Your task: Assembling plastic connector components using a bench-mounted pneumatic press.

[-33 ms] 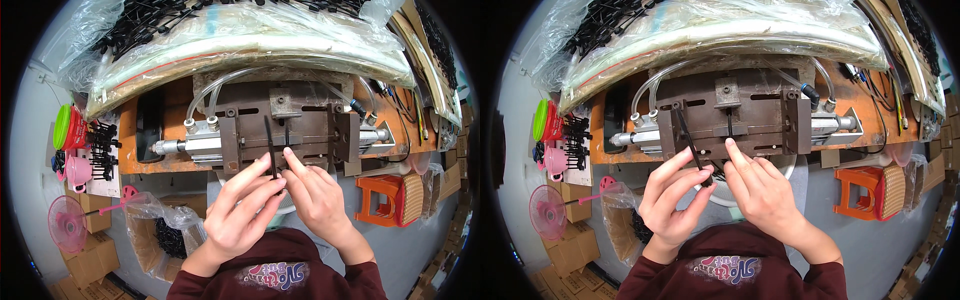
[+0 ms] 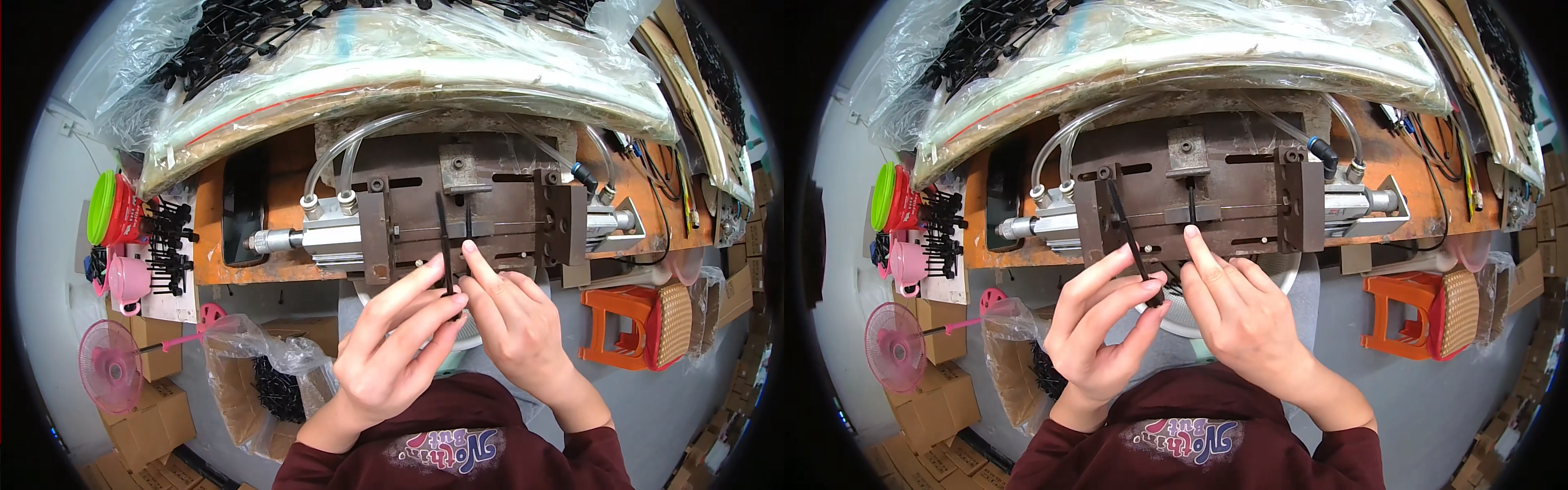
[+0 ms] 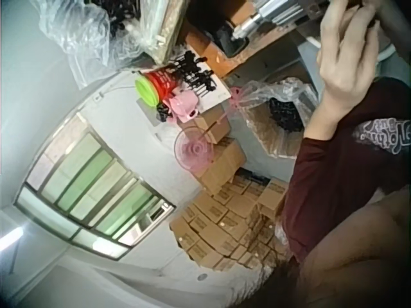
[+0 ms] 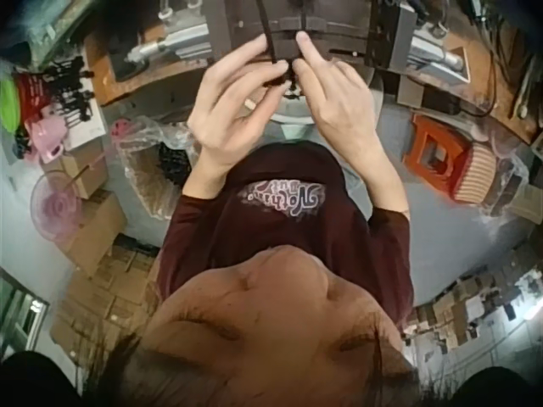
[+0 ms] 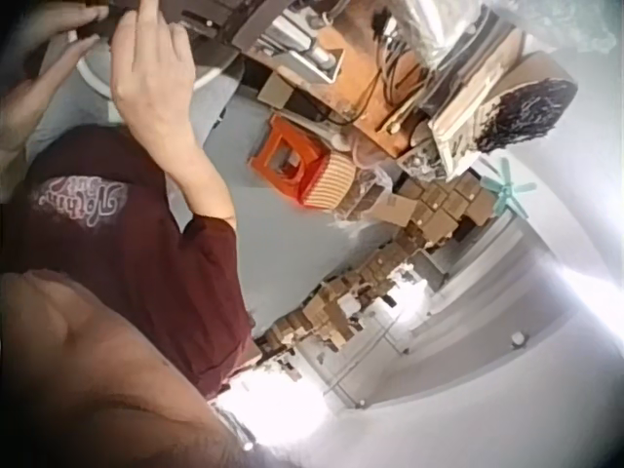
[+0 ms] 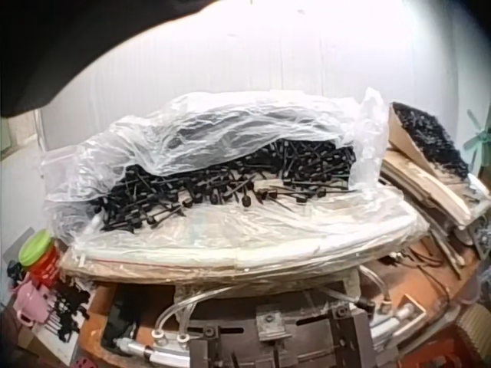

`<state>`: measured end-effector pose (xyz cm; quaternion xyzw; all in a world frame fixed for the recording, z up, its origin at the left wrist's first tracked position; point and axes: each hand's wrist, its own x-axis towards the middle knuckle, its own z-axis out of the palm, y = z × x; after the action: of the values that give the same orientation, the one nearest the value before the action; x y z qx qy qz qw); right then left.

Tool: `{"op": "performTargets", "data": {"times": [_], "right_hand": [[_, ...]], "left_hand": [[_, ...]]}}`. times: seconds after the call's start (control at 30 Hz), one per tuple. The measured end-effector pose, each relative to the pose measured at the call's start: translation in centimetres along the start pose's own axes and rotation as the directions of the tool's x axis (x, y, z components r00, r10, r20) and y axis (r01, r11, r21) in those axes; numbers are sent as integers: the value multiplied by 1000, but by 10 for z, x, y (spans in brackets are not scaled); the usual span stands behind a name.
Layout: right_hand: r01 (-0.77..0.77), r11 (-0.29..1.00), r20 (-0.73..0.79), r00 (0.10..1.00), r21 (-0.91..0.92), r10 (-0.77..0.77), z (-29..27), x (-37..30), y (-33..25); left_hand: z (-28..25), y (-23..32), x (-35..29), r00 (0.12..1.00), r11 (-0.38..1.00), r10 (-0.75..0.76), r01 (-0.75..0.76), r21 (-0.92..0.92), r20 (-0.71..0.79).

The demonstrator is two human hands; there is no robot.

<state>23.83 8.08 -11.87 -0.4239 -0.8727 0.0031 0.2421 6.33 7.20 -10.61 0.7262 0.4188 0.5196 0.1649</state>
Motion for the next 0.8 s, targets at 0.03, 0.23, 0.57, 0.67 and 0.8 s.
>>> {"op": "performTargets", "data": {"times": [0.03,0.23,0.57,0.67,0.8], "right_hand": [[0,1000,4,1000,-18,0,0,1,0],[-18,1000,13,1000,-5,18,-2,6,5],[-47,998,84,995,-29,50,-7,7,1],[-54,997,104,993,-63,60,-10,9,0],[-200,882,8,976,427,218,-18,12,6]], "left_hand": [[0,-1,-1,1000,1000,0,0,-9,-1],[-4,-4,-6,998,997,-42,45,-69,43],[-7,-6,-8,996,993,-53,60,-104,69],[-10,-5,-8,995,996,-25,33,-80,99],[-17,-1,-13,983,992,15,8,-123,185]]}}
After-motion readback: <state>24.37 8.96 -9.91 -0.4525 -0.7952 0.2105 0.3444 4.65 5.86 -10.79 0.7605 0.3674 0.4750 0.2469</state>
